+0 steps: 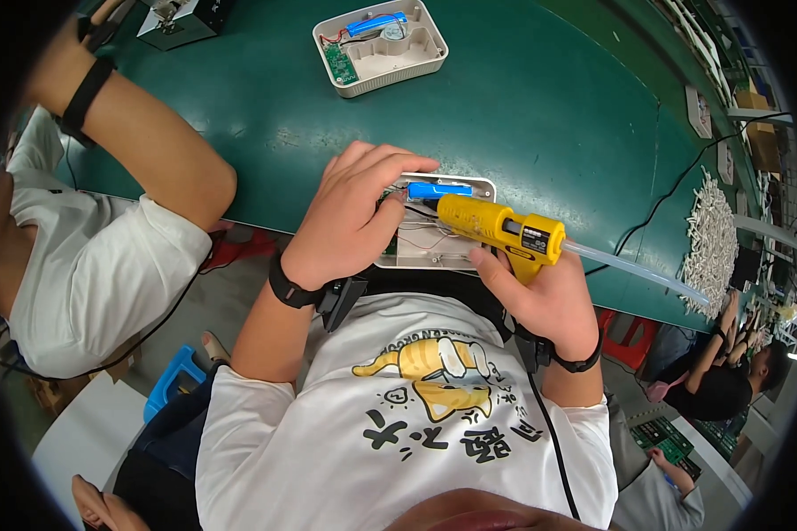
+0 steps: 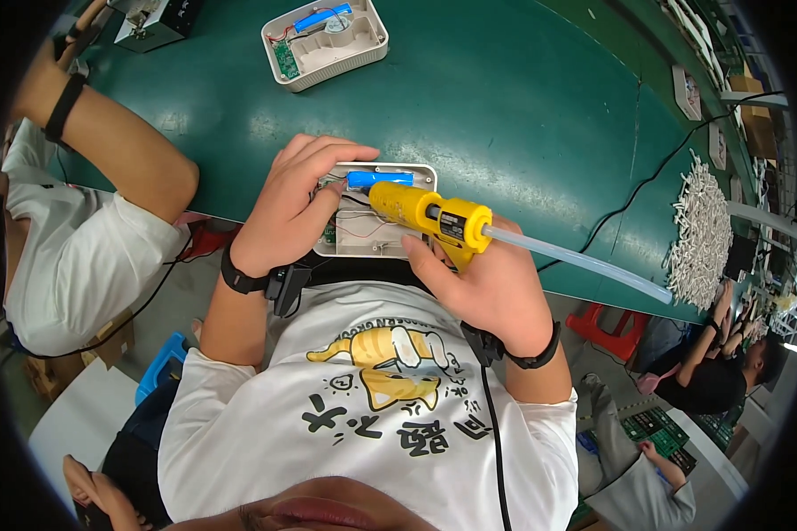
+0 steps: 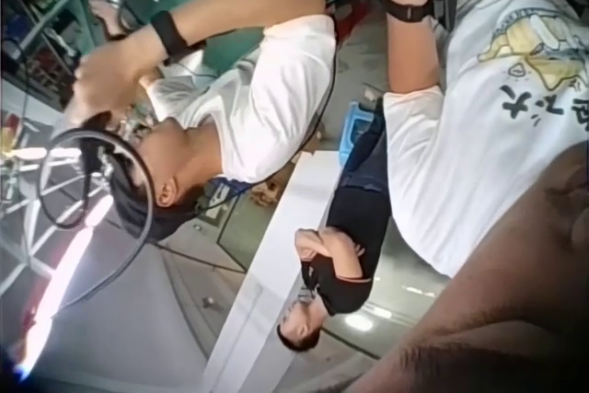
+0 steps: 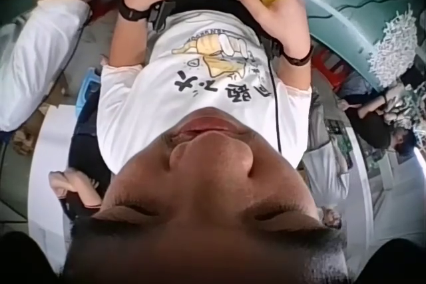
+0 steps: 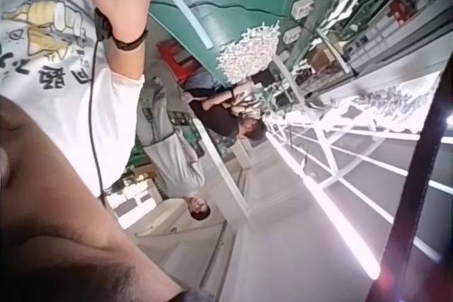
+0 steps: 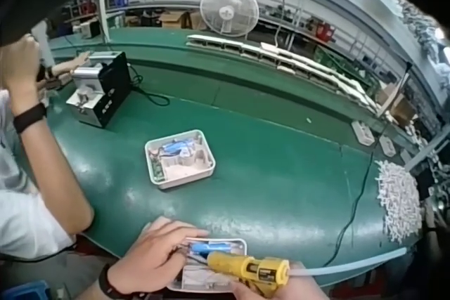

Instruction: Applying hot glue to small plastic components and organizing them in a tray at an assembly station.

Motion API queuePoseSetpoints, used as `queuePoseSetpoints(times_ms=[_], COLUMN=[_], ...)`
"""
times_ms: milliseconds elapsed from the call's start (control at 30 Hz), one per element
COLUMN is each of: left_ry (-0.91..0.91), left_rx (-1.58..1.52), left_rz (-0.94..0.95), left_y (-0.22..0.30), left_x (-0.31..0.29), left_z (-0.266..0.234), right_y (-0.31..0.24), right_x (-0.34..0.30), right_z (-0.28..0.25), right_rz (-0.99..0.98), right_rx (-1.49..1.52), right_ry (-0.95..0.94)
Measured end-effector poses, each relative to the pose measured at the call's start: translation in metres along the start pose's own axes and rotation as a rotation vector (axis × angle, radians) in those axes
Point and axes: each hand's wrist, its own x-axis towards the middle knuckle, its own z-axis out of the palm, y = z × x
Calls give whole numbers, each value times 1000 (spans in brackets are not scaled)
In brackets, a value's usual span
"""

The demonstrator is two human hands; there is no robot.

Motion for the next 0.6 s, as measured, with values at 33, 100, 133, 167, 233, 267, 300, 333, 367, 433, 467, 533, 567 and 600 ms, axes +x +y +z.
queuePoseSetpoints(times_ms=[33, 100, 133, 167, 233, 267, 300, 333, 367, 433, 467, 533, 567, 600], left_ry=[0, 0, 2, 0, -4, -4, 1, 9, 16, 46, 73, 102, 78, 51], left_rx=[0, 0, 3, 4, 8, 10, -15, -37, -58, -42, -32, -13, -53, -93], left_rz=[3, 10, 10, 7, 1, 5, 2, -4, -9, -5, -3, 12, -28, -67], left_y=[0, -1, -1, 0, 2, 3, 3, 3, 3, 3, 4, 7, 10, 13], left_x=[0, -1, -2, -2, -2, -1, -1, -1, -2, -4, -4, -4, -5, -5], left_z=[0, 0, -1, 0, 0, 1, 1, 0, 0, 0, 0, -1, -2, -2], right_y=[0, -1, -1, -1, 0, 0, 1, 2, 4, 12, 18, 44, 60, 77], right_x=[-2, -3, -2, -3, -2, 1, 3, 5, 3, -3, -6, -16, -23, -30], right_z=[-5, -6, -5, -6, -4, 0, 4, 7, 6, -2, -7, -19, -25, -29], right_rz=[49, 94, 88, 85, 80, -2, -85, -170, -177, -48, 16, -8, -19, -28], right_rx=[-40, -80, -20, 40, 100, 88, 77, 68, 71, 207, 275, 419, 560, 563], right_ry=[-28, -55, -42, -25, -3, 4, 11, 16, 17, -8, -21, 67, 153, 168])
